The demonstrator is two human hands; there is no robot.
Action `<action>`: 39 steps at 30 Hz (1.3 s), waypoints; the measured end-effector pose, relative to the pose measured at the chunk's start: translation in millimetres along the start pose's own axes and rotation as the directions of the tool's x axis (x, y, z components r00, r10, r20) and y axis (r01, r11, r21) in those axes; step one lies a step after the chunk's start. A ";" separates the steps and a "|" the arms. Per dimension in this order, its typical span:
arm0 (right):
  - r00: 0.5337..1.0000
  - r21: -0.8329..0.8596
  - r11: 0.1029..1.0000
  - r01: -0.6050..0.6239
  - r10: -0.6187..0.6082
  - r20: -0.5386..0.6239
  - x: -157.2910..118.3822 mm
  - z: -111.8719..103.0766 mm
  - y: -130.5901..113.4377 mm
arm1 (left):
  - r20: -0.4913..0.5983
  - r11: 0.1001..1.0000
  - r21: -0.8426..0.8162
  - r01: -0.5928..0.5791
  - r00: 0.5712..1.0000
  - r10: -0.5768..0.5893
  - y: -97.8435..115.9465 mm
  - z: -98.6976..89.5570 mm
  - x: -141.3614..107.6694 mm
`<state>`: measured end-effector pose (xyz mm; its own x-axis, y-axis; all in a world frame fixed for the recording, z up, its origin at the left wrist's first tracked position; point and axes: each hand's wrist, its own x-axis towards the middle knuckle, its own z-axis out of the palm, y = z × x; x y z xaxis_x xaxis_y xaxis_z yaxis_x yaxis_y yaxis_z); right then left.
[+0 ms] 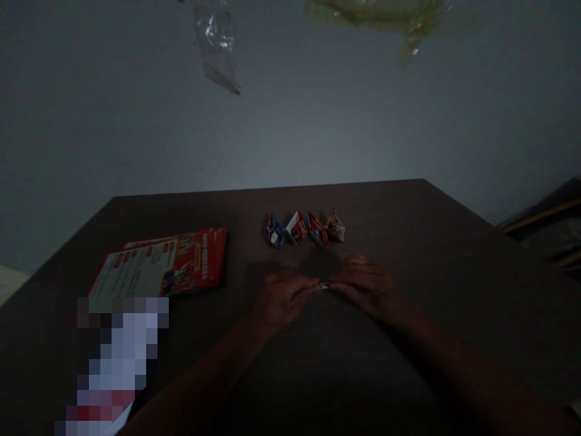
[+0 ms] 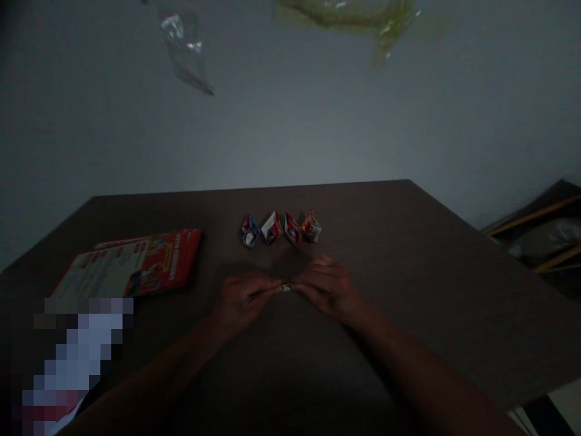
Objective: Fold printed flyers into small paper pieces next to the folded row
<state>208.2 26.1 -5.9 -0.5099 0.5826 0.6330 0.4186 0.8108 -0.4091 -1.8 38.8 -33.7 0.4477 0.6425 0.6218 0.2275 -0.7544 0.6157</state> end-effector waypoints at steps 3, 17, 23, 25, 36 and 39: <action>1.000 0.016 1.000 -0.003 0.003 0.000 -0.8 -0.5 0.3 | 0.004 0.999 0.009 0.034 0.999 -0.034 2.1 -0.4 1.6; 0.996 0.074 0.994 -0.079 0.081 -0.028 -3.6 5.4 3.1 | 0.011 0.998 0.041 0.057 0.998 -0.057 7.8 -1.3 3.5; 0.998 0.084 0.996 -0.040 0.044 -0.045 0.9 6.4 -5.8 | 0.025 0.994 0.109 -0.030 0.999 0.028 9.7 -0.2 3.5; 0.996 0.080 0.995 -0.056 0.061 -0.060 2.6 6.7 -9.0 | 0.022 0.987 0.148 -0.067 0.998 0.064 10.4 -0.7 3.3; 0.970 0.142 0.959 -0.244 0.239 0.047 -2.2 5.1 -1.4 | -0.007 0.995 0.092 0.036 0.999 -0.036 6.3 1.8 1.1; 0.952 0.162 0.938 -0.306 0.301 0.057 -3.9 4.3 -0.9 | 0.025 0.992 0.073 0.106 0.994 -0.108 8.1 0.8 2.2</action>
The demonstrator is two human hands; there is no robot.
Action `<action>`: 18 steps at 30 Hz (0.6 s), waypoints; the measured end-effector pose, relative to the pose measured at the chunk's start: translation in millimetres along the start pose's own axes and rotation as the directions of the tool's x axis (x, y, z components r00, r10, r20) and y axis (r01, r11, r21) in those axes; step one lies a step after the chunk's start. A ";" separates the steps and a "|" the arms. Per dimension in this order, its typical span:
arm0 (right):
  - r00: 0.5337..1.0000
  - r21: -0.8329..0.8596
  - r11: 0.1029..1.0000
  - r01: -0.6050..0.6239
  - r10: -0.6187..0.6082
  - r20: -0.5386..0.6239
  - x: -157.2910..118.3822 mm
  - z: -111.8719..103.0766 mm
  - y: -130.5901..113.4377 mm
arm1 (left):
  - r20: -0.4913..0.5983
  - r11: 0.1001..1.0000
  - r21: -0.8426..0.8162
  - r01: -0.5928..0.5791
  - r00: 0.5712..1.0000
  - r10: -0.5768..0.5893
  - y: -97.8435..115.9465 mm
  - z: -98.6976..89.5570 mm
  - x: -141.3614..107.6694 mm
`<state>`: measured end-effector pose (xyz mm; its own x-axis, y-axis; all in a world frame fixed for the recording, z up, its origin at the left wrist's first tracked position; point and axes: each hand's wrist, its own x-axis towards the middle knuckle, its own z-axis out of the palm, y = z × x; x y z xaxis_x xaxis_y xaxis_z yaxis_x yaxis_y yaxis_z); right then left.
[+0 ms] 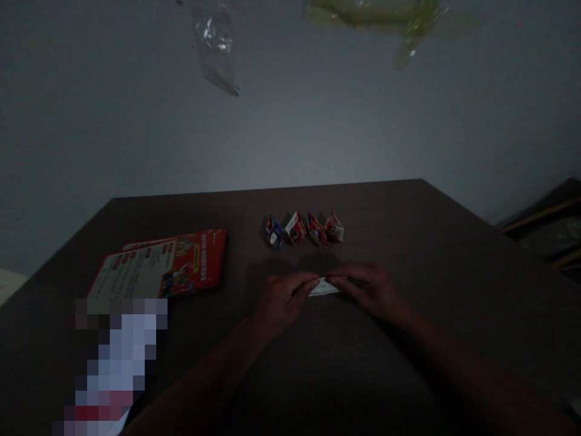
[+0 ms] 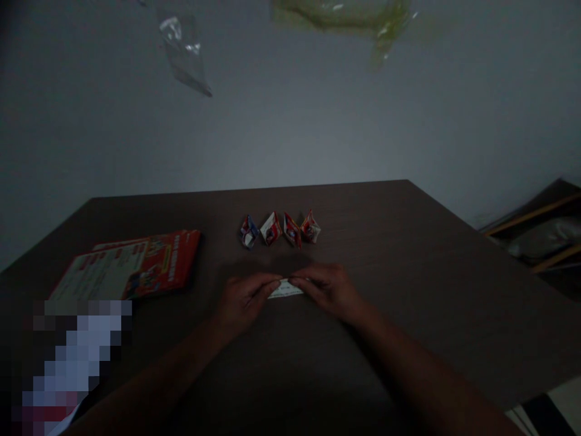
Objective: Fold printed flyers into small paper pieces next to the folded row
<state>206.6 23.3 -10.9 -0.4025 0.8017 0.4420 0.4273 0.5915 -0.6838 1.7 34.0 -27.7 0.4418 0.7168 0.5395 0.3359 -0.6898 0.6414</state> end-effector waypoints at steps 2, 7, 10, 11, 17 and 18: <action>1.000 0.012 1.000 -0.024 0.024 -0.007 -0.6 -0.1 -0.3 | 0.007 1.000 -0.013 0.022 1.000 -0.021 1.2 -1.0 0.7; 0.997 0.022 0.996 -0.082 0.082 -0.008 -0.7 0.6 1.1 | 0.047 0.993 -0.067 0.095 0.995 -0.092 0.0 -1.3 1.2; 0.995 0.010 0.995 -0.097 0.097 -0.004 -0.7 0.4 2.1 | 0.049 0.985 -0.096 0.141 0.989 -0.136 -1.8 -0.7 1.2; 0.996 0.008 0.996 -0.093 0.093 -0.002 -0.8 0.2 2.2 | 0.051 0.981 -0.100 0.164 0.986 -0.160 -2.2 -0.6 1.3; 0.992 0.005 0.992 -0.123 0.123 -0.003 -1.6 -0.8 3.0 | 0.175 0.922 -0.141 0.360 0.926 -0.335 -1.3 -1.4 3.2; 0.991 0.007 0.991 -0.135 0.135 -0.003 -1.5 -0.5 3.4 | 0.199 0.910 -0.159 0.383 0.915 -0.350 -0.7 -1.5 3.5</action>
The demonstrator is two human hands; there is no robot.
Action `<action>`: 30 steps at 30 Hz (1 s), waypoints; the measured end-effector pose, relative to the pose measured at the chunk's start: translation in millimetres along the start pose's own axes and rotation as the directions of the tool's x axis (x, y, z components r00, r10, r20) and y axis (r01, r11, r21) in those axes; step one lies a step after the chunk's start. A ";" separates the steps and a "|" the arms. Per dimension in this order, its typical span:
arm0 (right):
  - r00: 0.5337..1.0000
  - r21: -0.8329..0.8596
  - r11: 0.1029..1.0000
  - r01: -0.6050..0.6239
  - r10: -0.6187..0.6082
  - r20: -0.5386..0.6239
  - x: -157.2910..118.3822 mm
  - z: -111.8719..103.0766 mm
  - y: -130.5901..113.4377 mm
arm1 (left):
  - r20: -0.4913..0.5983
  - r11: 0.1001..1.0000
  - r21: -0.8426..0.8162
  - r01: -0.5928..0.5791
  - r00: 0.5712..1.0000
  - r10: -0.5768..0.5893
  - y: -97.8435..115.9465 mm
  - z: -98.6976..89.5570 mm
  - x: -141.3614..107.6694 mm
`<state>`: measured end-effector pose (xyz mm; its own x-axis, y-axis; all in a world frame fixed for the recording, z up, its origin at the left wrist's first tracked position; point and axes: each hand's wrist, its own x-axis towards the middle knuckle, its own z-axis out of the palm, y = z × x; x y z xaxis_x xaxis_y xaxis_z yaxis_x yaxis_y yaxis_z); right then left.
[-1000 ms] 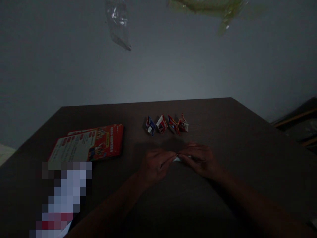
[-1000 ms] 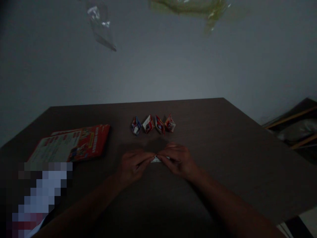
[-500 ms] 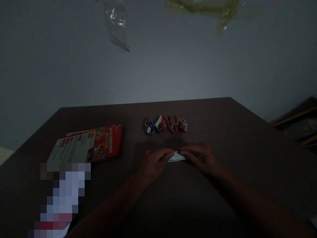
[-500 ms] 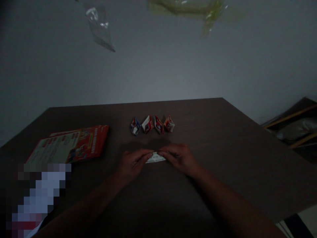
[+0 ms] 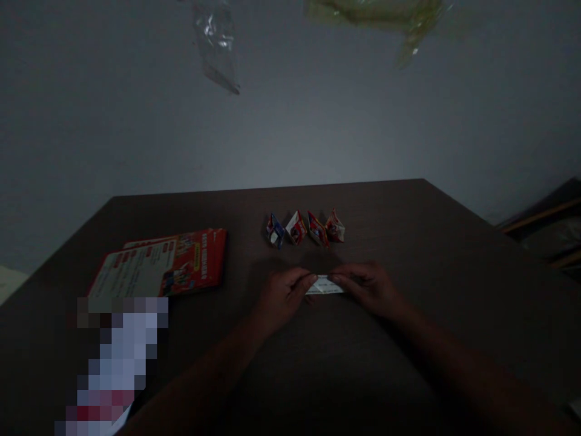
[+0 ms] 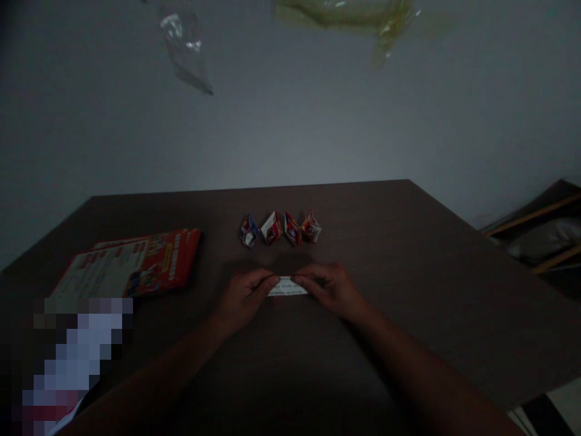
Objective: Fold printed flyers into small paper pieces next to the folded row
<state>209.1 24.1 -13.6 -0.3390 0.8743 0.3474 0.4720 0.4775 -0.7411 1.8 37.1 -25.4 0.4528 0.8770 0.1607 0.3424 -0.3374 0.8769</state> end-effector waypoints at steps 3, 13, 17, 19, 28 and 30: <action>0.999 -0.003 0.999 -0.036 0.036 0.006 0.8 1.8 0.6 | 0.037 0.995 -0.085 0.055 0.998 -0.052 1.5 0.3 -0.8; 0.997 -0.023 0.997 -0.073 0.072 -0.041 0.9 7.3 -4.5 | -0.026 0.998 -0.065 0.019 0.999 -0.021 1.3 1.0 -2.8; 0.995 -0.019 0.996 -0.089 0.088 -0.035 0.7 7.1 -3.9 | -0.029 1.000 -0.021 0.003 1.000 -0.004 3.6 0.4 -3.4; 0.997 -0.035 0.996 -0.081 0.081 -0.017 1.0 6.2 -3.2 | -0.032 1.000 0.003 0.003 0.999 -0.003 4.8 0.2 -3.5; 0.994 0.001 0.995 -0.103 0.103 -0.025 1.1 6.1 -1.1 | -0.036 0.990 -0.106 0.092 0.995 -0.097 1.4 2.6 -3.0; 0.992 0.031 0.992 -0.122 0.123 -0.026 0.9 7.1 -0.1 | -0.043 0.982 -0.164 0.099 0.993 -0.107 0.4 2.9 -2.3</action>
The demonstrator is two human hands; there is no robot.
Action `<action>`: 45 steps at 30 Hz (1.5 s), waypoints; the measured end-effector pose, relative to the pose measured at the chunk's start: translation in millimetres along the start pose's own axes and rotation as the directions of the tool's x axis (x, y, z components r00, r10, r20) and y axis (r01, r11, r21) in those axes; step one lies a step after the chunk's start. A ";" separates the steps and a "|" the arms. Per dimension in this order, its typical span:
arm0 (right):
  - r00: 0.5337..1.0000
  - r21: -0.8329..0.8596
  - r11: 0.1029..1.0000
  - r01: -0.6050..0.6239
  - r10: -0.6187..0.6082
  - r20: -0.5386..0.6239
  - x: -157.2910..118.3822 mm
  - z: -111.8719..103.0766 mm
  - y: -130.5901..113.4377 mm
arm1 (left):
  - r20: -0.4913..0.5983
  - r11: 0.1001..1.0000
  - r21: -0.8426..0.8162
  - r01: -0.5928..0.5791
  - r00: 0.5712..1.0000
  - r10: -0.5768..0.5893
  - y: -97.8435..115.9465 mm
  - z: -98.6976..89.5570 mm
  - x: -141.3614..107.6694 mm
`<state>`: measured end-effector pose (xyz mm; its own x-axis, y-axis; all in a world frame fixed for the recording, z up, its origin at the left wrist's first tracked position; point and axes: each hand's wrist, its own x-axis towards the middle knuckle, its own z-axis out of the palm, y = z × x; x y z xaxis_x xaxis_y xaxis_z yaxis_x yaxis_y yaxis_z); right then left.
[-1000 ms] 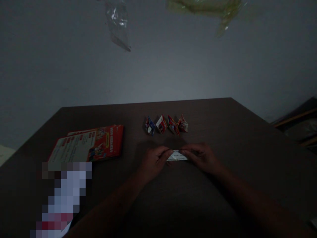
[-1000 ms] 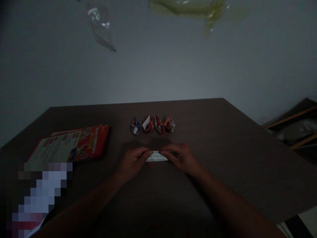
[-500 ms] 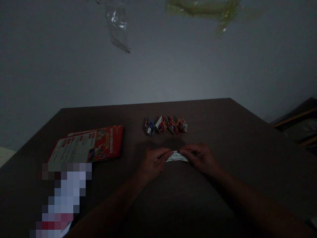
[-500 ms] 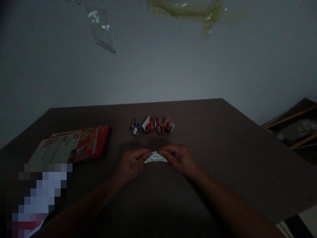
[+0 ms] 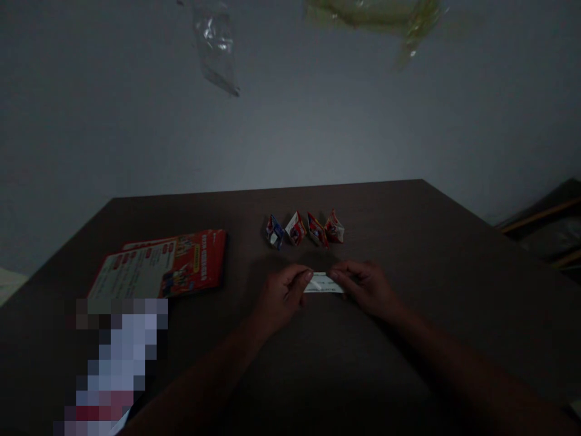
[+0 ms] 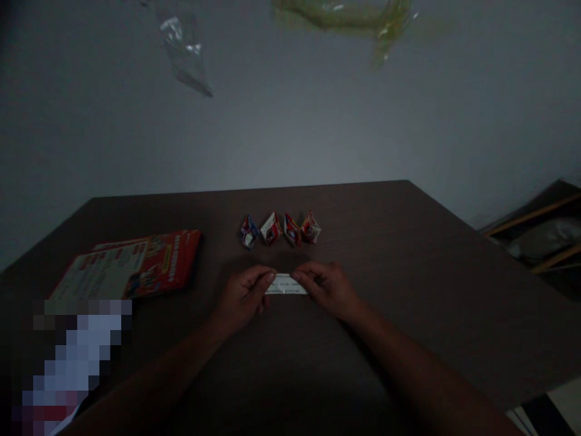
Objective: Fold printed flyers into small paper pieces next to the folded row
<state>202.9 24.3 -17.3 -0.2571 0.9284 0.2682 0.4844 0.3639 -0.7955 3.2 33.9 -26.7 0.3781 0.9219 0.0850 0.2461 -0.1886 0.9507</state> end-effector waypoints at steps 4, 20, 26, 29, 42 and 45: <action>0.999 0.038 0.999 -0.032 0.031 0.025 0.0 1.4 0.6 | 0.039 0.998 -0.065 0.009 0.999 -0.006 -1.8 0.3 2.1; 0.999 0.078 0.996 -0.036 0.034 0.034 0.3 0.6 0.6 | -0.018 0.987 0.124 -0.100 0.995 0.103 -1.5 1.6 3.2; 0.999 0.067 0.997 -0.050 0.050 -0.001 0.1 0.6 2.2 | -0.047 0.956 0.225 -0.186 0.978 0.201 1.5 0.5 3.1; 0.999 0.131 0.991 -0.037 0.039 -0.016 -1.2 -0.2 1.0 | -0.042 0.963 0.208 -0.172 0.982 0.184 1.1 -0.2 3.0; 0.994 0.096 0.994 0.048 -0.039 -0.098 -3.1 0.0 6.0 | 0.025 0.970 0.187 -0.156 0.988 0.154 6.5 -1.1 1.2; 0.994 0.102 0.993 0.051 -0.040 -0.106 -3.6 1.8 7.0 | 0.032 0.961 0.227 -0.160 0.987 0.157 5.5 -0.1 1.1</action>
<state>205.7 23.4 -24.8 -0.1858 0.9158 0.3560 0.3826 0.4011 -0.8323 5.0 33.9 -21.3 0.4401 0.8696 0.2237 0.3788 -0.4057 0.8318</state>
